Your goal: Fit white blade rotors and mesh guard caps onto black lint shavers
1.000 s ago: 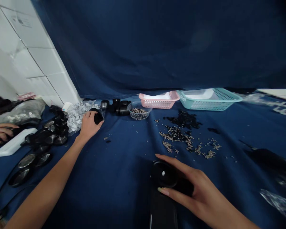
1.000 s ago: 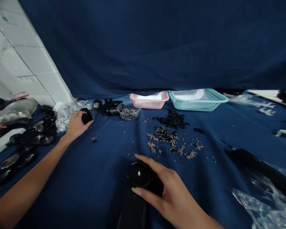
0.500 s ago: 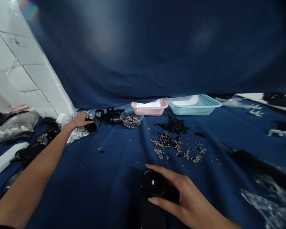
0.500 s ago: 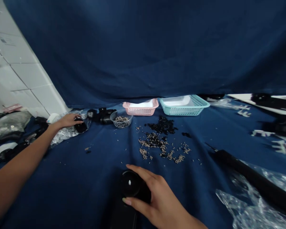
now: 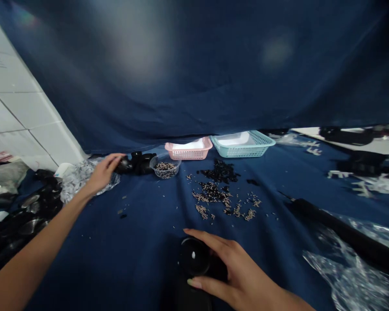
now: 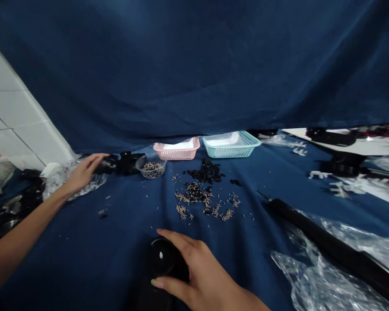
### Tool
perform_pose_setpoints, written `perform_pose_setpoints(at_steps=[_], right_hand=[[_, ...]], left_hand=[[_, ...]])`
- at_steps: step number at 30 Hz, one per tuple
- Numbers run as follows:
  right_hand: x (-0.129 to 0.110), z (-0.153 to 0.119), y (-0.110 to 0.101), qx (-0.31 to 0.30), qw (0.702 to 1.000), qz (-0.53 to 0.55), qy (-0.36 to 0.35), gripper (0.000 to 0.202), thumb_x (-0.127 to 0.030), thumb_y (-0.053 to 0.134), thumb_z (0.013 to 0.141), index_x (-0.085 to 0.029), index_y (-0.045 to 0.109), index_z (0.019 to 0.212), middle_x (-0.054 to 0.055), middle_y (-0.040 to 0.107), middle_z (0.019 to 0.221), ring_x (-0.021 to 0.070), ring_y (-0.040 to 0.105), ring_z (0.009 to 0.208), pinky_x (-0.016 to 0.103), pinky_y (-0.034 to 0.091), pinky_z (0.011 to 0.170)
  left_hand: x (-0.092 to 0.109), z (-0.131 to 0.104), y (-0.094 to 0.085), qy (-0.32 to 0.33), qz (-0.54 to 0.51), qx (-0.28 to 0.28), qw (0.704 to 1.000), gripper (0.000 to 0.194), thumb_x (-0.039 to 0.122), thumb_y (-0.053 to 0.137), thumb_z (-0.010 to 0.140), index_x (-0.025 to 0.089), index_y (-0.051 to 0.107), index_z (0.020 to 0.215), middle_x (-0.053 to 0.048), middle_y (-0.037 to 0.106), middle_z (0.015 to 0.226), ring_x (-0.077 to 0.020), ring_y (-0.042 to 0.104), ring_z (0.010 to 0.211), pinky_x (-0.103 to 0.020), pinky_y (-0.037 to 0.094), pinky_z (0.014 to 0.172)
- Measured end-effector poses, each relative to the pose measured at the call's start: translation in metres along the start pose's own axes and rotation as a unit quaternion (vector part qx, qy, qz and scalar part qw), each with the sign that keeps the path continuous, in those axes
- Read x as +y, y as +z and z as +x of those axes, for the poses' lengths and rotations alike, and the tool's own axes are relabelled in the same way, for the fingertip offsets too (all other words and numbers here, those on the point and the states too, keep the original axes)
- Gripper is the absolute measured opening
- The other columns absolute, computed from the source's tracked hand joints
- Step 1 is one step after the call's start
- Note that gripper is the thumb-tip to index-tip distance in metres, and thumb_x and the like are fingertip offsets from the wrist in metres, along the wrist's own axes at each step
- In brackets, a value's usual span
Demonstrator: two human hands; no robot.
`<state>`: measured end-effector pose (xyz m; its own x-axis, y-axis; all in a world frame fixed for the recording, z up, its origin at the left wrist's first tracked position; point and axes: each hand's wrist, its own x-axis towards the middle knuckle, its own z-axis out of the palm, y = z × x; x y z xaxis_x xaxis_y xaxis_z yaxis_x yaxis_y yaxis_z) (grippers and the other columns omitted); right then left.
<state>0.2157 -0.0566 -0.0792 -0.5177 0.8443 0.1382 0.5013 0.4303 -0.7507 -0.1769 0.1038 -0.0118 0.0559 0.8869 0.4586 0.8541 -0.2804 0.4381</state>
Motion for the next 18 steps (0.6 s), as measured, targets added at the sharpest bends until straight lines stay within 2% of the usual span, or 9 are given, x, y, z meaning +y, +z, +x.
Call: perform_pose_setpoints(at_steps=[3,5,8,10,13,14,15,18], right_hand=[[-0.004,0.002,-0.001,0.017,1.000,0.008,-0.017,0.067,-0.051,0.075,0.082,-0.030,0.058,0.142,0.005,0.069,0.133,0.0288,0.070,0.116,0.040,0.058,0.102],[-0.007,0.004,-0.001,0.025,0.999,0.017,-0.028,0.063,-0.048,0.075,0.083,-0.031,0.059,0.142,0.003,0.072,0.129,0.0274,0.072,0.111,0.036,0.060,0.098],[-0.009,0.007,-0.001,0.031,0.999,0.018,-0.039,0.062,-0.047,0.075,0.083,-0.031,0.059,0.141,0.002,0.073,0.126,0.0277,0.074,0.108,0.036,0.061,0.097],[-0.008,0.007,0.001,0.035,0.998,0.015,-0.042,0.061,-0.046,0.074,0.084,-0.031,0.059,0.141,0.003,0.073,0.127,0.0284,0.073,0.109,0.037,0.061,0.098],[-0.003,0.004,0.002,0.041,0.998,0.005,-0.044,0.060,-0.046,0.073,0.085,-0.032,0.059,0.141,0.003,0.071,0.129,0.0291,0.072,0.111,0.039,0.060,0.098],[-0.001,0.003,0.003,0.044,0.998,0.001,-0.046,0.060,-0.047,0.073,0.084,-0.032,0.060,0.141,0.003,0.071,0.130,0.0293,0.072,0.112,0.039,0.060,0.098],[0.001,0.002,0.004,0.045,0.998,-0.004,-0.046,0.060,-0.048,0.073,0.084,-0.032,0.060,0.141,0.003,0.071,0.131,0.0295,0.071,0.113,0.040,0.060,0.098],[0.005,0.001,0.005,0.045,0.998,-0.016,-0.042,0.060,-0.051,0.071,0.084,-0.031,0.060,0.140,0.004,0.070,0.132,0.0293,0.071,0.115,0.041,0.059,0.099]], left_hand=[[0.037,-0.032,0.035,0.051,-0.032,-0.044,0.997,0.035,0.046,0.044,0.099,0.029,0.062,0.124,-0.003,0.067,0.130,-0.0241,0.060,0.123,-0.043,0.042,0.112],[0.054,-0.051,0.055,0.068,-0.041,-0.060,0.995,0.036,0.044,0.045,0.099,0.028,0.059,0.127,-0.007,0.063,0.132,-0.0232,0.058,0.126,-0.042,0.044,0.111],[0.064,-0.065,0.066,0.087,-0.039,-0.086,0.992,0.034,0.045,0.050,0.097,0.028,0.058,0.125,-0.009,0.057,0.137,-0.0223,0.054,0.131,-0.039,0.044,0.112],[0.058,-0.060,0.055,0.093,-0.029,-0.104,0.990,0.030,0.046,0.052,0.097,0.030,0.060,0.121,-0.006,0.054,0.142,-0.0212,0.051,0.135,-0.038,0.041,0.116],[0.028,-0.035,0.023,0.062,0.010,-0.087,0.994,0.030,0.041,0.049,0.100,0.024,0.061,0.122,-0.007,0.049,0.149,-0.0256,0.046,0.139,-0.049,0.038,0.116],[0.014,-0.025,0.011,0.040,0.029,-0.074,0.996,0.033,0.039,0.052,0.099,0.019,0.060,0.124,-0.011,0.050,0.148,-0.0291,0.049,0.135,-0.055,0.041,0.111],[0.000,-0.014,0.001,0.014,0.052,-0.069,0.996,0.034,0.038,0.057,0.097,0.017,0.060,0.123,-0.013,0.055,0.141,-0.0294,0.055,0.128,-0.055,0.046,0.105],[-0.041,0.008,-0.019,-0.041,0.113,-0.096,0.988,0.031,0.036,0.062,0.094,0.017,0.063,0.120,-0.010,0.065,0.123,-0.0242,0.065,0.107,-0.048,0.055,0.093]])
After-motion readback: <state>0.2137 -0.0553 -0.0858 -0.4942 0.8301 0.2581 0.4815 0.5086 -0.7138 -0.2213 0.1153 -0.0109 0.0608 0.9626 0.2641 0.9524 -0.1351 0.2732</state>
